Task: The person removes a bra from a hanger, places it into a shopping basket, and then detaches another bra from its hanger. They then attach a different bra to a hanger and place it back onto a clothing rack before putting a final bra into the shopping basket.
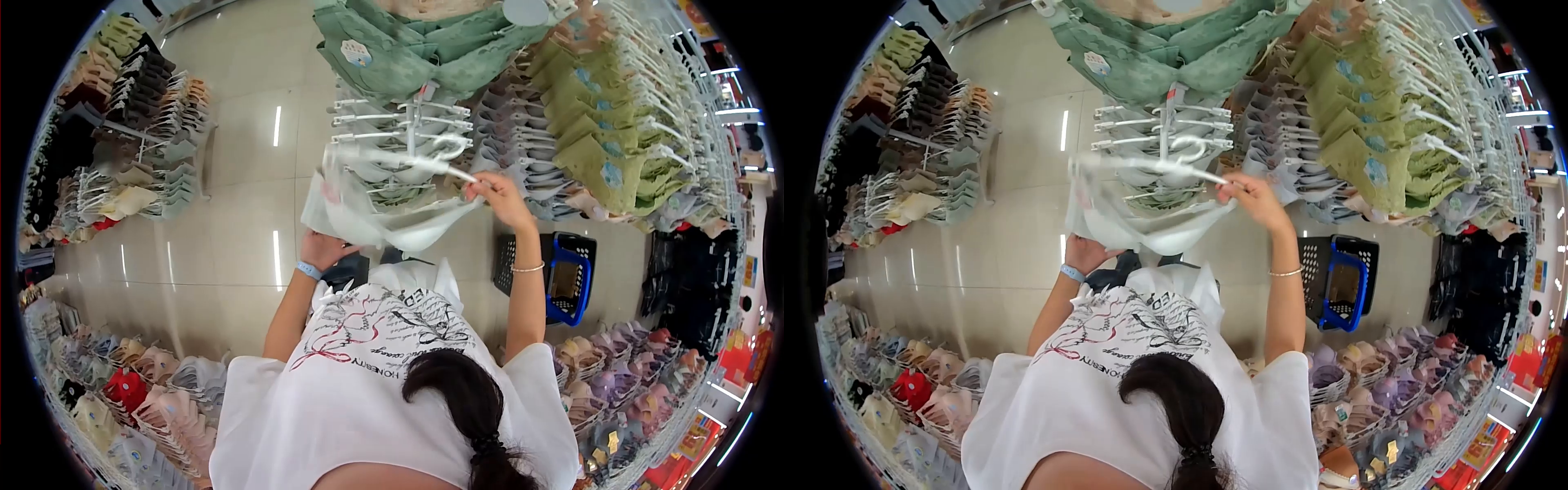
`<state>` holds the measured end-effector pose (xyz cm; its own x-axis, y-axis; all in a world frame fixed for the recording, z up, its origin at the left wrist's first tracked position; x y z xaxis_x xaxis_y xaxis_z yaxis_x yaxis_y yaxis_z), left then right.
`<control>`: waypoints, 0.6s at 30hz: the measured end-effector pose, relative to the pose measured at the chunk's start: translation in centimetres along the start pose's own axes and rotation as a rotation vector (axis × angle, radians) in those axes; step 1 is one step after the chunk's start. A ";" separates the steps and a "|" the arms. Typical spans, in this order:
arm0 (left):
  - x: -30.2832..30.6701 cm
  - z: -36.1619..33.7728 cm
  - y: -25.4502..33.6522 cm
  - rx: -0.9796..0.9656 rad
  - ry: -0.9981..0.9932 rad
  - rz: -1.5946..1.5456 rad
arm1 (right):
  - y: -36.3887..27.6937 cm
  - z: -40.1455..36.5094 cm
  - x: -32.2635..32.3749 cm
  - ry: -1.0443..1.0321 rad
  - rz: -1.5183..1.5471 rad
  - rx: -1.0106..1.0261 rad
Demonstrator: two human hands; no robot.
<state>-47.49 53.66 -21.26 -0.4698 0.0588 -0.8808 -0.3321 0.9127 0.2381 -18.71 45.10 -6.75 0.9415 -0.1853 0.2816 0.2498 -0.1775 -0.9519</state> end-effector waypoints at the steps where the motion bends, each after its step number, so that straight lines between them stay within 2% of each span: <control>1: 2.3 -0.3 -0.2 0.018 0.041 -0.036 | 0.2 -0.1 -0.4 -0.016 0.025 -0.011; 2: 3.7 -0.8 -0.4 0.037 0.083 -0.073 | 0.4 0.0 -0.6 -0.024 0.018 -0.005; 3: 4.4 -1.4 -0.7 0.070 0.215 -0.164 | 0.8 0.1 -0.8 -0.034 -0.028 -0.008; 6: 6.0 -1.2 -0.9 0.047 0.164 -0.183 | 2.8 0.9 -1.3 -0.028 -0.126 0.027; 8: 6.5 -0.4 -1.0 0.043 0.190 -0.169 | 3.8 1.6 -0.5 0.122 -0.093 0.017; 10: 7.3 0.5 -1.0 0.036 0.209 -0.150 | 3.4 2.1 -0.3 0.138 -0.194 0.077; 12: 9.0 1.6 -1.8 0.084 0.262 0.072 | 3.1 2.2 -0.1 0.157 -0.297 0.137; 13: 9.6 1.9 -2.0 0.074 0.260 0.068 | 2.8 2.0 -0.2 0.184 -0.379 0.216; 15: 10.8 1.6 -2.8 0.163 0.336 0.392 | 3.3 2.0 -0.4 0.198 -0.461 0.304; 18: 11.2 1.3 -2.8 0.161 0.443 0.387 | 4.4 2.6 -0.6 0.226 -0.429 0.255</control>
<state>-50.75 52.31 -32.30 -0.8387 0.2562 -0.4806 0.0419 0.9102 0.4119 -17.61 46.95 -11.43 0.6779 -0.3557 0.6434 0.6741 -0.0484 -0.7371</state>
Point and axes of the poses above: each hand's wrist, its own z-axis towards the middle knuckle, its own x-axis out of the back of the hand, y = z × x, the point moved 6 cm from there along z, towards the middle knuckle, and after that the axes turned 5 degrees about y, right-handed, at the moved point
